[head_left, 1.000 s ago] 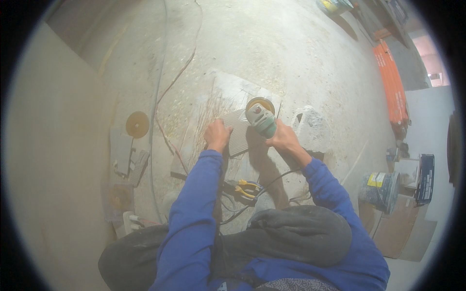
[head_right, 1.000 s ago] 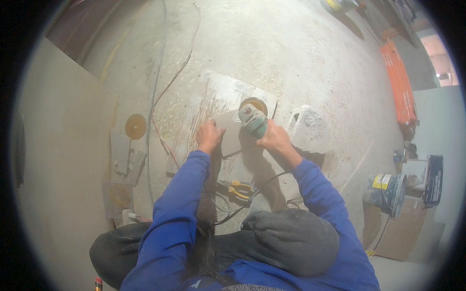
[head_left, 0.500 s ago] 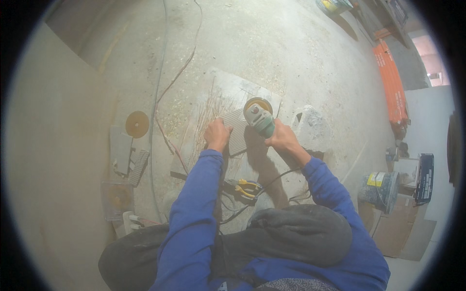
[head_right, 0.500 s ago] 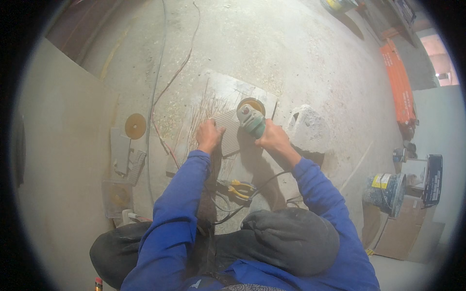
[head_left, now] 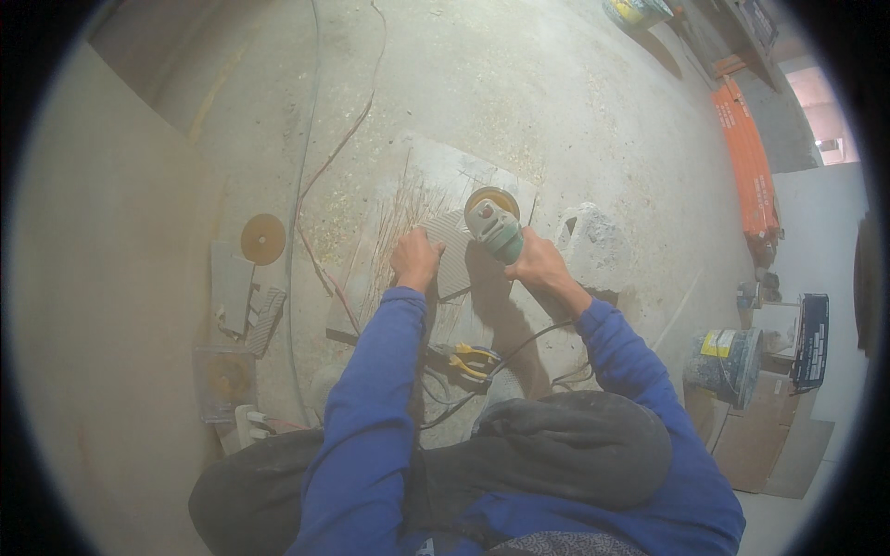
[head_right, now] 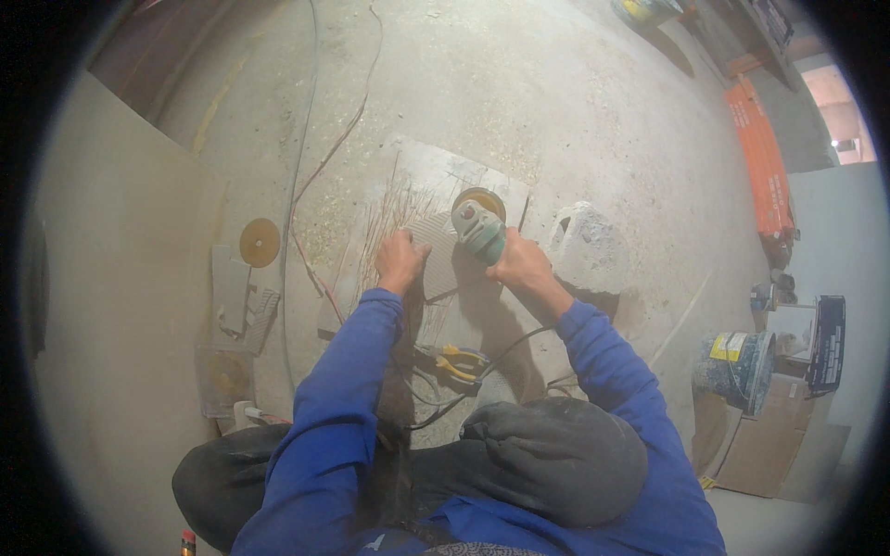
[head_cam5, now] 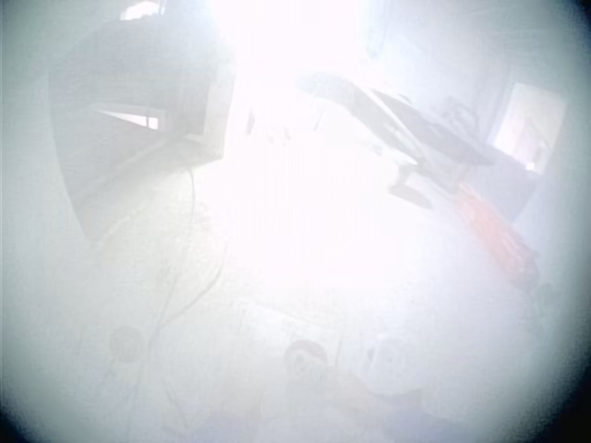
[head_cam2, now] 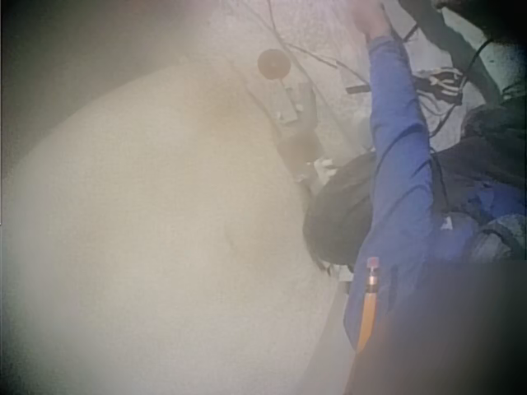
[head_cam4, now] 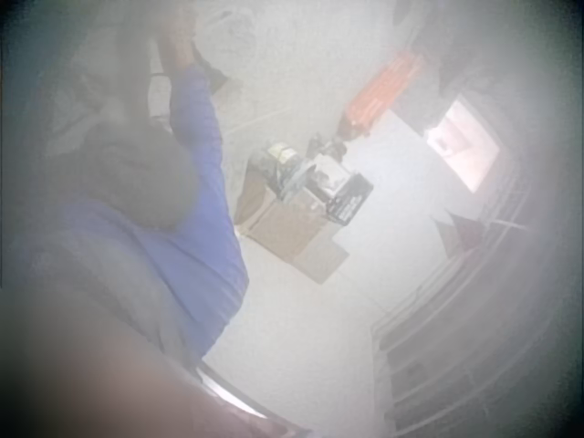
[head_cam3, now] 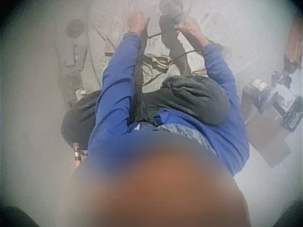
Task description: The person uses an angle grinder to grind the edges of a ceramic tile while sitting on the floor. They hold the tile with one hand and operate the grinder with the other, repeatedly adjusting the tile's position to grind different edges.
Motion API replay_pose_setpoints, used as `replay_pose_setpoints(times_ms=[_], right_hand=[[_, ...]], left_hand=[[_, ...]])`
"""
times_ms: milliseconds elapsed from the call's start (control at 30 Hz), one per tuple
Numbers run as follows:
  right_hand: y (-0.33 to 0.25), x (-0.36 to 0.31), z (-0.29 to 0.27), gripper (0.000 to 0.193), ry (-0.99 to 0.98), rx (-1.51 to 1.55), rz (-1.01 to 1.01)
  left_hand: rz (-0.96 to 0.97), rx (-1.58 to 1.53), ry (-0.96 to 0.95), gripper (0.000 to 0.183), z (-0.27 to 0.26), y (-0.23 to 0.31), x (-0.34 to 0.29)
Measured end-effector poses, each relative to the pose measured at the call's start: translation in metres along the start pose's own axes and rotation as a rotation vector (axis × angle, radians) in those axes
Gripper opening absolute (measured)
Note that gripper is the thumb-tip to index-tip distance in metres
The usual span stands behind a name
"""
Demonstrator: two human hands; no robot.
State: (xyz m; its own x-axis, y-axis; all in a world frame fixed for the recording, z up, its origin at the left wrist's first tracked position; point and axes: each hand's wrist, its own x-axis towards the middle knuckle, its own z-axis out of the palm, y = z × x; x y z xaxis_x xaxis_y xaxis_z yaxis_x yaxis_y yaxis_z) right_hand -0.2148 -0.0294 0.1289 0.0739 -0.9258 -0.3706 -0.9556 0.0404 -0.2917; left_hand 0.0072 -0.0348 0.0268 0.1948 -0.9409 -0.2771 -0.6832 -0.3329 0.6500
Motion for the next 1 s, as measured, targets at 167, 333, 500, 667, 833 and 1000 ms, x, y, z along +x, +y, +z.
replay_pose_setpoints(times_ms=[167,333,500,667,833,1000], right_hand=[[0.001,0.002,0.002,0.065,-0.002,-0.013,0.009],[0.001,0.002,0.003,0.064,0.01,-0.001,-0.006],[0.001,0.001,0.002,0.063,0.006,-0.001,0.002],[0.001,0.002,0.004,0.064,0.015,0.004,-0.001],[0.005,-0.001,0.003,0.064,0.035,0.049,-0.006],[0.01,-0.003,-0.002,0.067,0.028,0.081,0.036]], left_hand=[[0.006,0.011,0.006,0.038,0.001,0.0,0.001],[-0.011,0.015,-0.05,0.038,-0.003,0.002,-0.001],[-0.02,0.016,-0.054,0.038,-0.004,0.004,-0.001],[-0.014,0.026,-0.043,0.038,-0.004,0.004,-0.003],[-0.001,0.014,-0.034,0.038,-0.004,0.003,-0.002],[-0.001,0.0,-0.031,0.038,-0.003,0.002,-0.001]])
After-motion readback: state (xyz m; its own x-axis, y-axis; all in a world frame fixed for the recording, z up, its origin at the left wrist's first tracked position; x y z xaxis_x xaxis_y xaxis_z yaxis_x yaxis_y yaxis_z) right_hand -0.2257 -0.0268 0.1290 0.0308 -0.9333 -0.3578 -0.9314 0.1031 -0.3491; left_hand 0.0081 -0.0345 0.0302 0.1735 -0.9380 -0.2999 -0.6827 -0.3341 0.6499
